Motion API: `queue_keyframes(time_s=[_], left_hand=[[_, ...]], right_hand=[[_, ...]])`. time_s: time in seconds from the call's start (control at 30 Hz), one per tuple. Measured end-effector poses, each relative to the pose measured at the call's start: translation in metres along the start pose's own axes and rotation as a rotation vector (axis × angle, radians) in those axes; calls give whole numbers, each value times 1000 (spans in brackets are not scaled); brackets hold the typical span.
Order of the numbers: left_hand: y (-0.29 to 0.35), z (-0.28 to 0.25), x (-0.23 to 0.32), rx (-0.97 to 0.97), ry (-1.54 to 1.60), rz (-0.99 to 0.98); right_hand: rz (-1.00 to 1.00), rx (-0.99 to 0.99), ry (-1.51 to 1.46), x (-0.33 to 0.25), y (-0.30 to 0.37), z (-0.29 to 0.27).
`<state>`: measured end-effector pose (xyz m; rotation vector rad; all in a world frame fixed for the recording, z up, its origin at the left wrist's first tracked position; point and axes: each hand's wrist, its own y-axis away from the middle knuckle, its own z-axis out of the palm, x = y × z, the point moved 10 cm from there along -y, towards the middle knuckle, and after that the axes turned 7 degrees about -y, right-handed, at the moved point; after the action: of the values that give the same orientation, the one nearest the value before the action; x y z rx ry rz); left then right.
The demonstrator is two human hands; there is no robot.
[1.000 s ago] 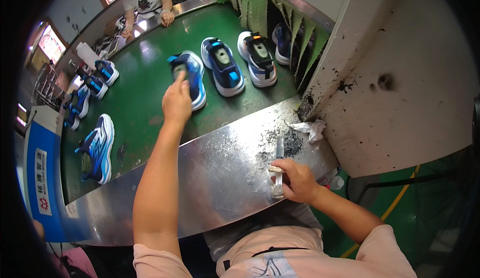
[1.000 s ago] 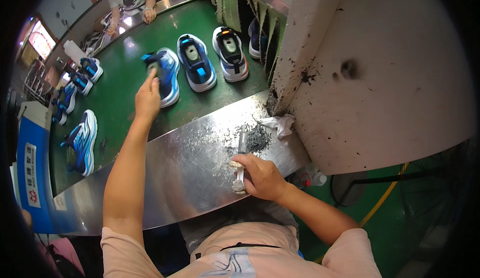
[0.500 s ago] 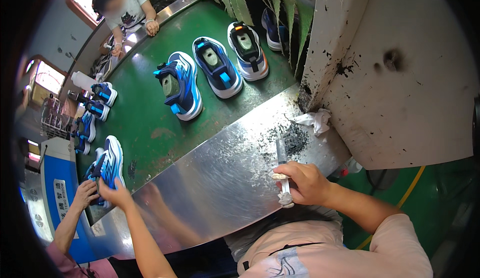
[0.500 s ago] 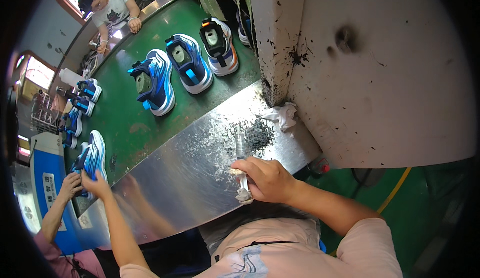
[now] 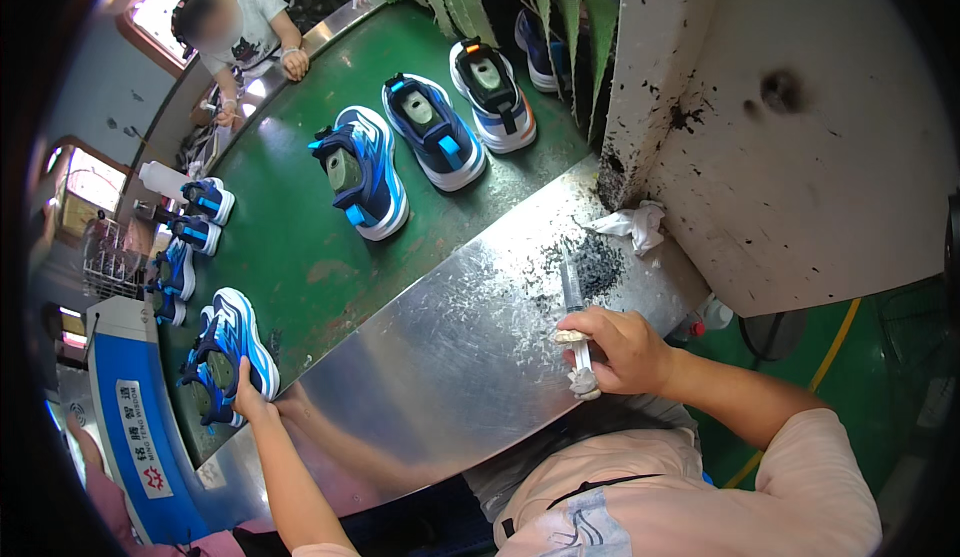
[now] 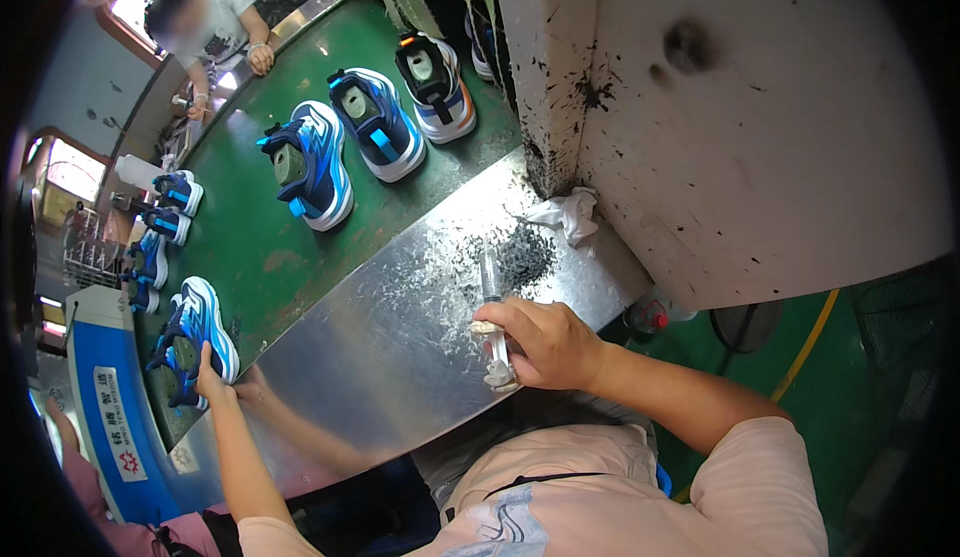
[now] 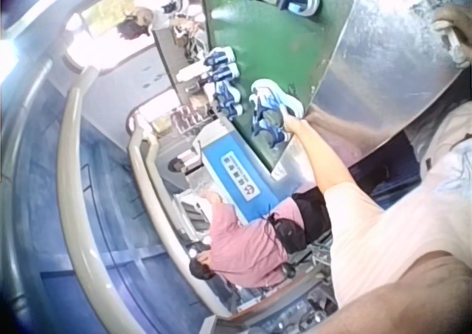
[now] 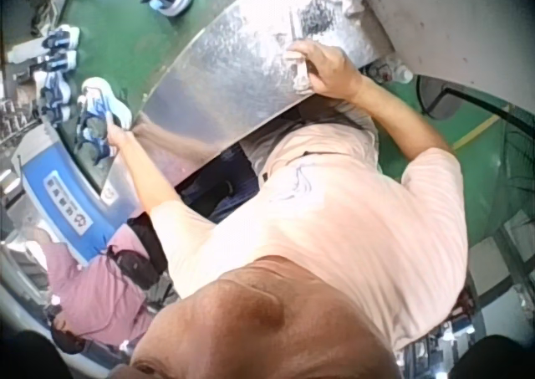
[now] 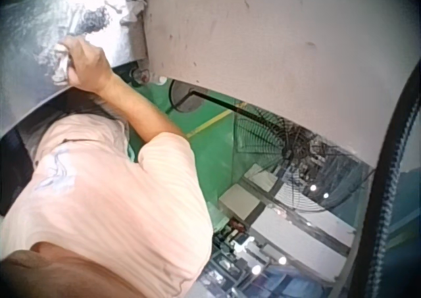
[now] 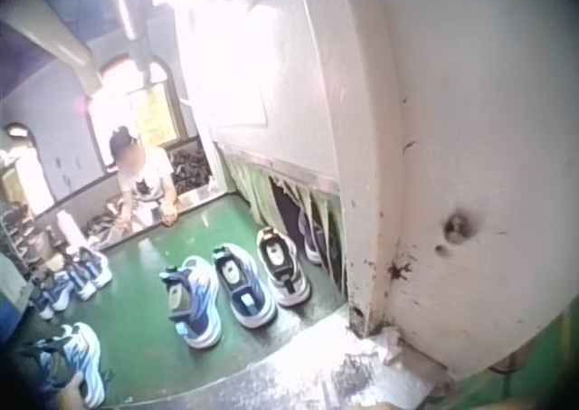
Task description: The person applies a clear liquid from a syringe into the seams and gaps between the upper and sole of various sneakers, working on shoes individually and moving them to a conveyor belt.
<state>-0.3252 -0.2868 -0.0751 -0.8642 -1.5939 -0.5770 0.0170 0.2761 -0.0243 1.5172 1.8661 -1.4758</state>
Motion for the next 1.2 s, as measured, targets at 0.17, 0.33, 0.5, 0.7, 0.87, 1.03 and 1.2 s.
queue_keyframes(time_s=[0.17,0.33,0.5,0.7,0.87,1.03,1.2], left_hand=[[8,4,32,-169,-74,-36],[71,-20,60,-387,-172,-38],[239,-39,60,-192,-18,20],[358,-9,120,-876,-380,402],[321,20,240,-838,-826,1144],[339,116,202,-1301,-927,1127],[374,80,204,-1087,-748,1315]], right_hand=[[20,11,-14,0,-1,0],[35,30,-28,-1,-2,-1],[152,-13,-77,8,1,2],[448,-81,-257,9,12,6],[534,-273,-357,-15,38,19],[550,-262,-740,-25,33,12],[638,-50,-774,8,39,5]])
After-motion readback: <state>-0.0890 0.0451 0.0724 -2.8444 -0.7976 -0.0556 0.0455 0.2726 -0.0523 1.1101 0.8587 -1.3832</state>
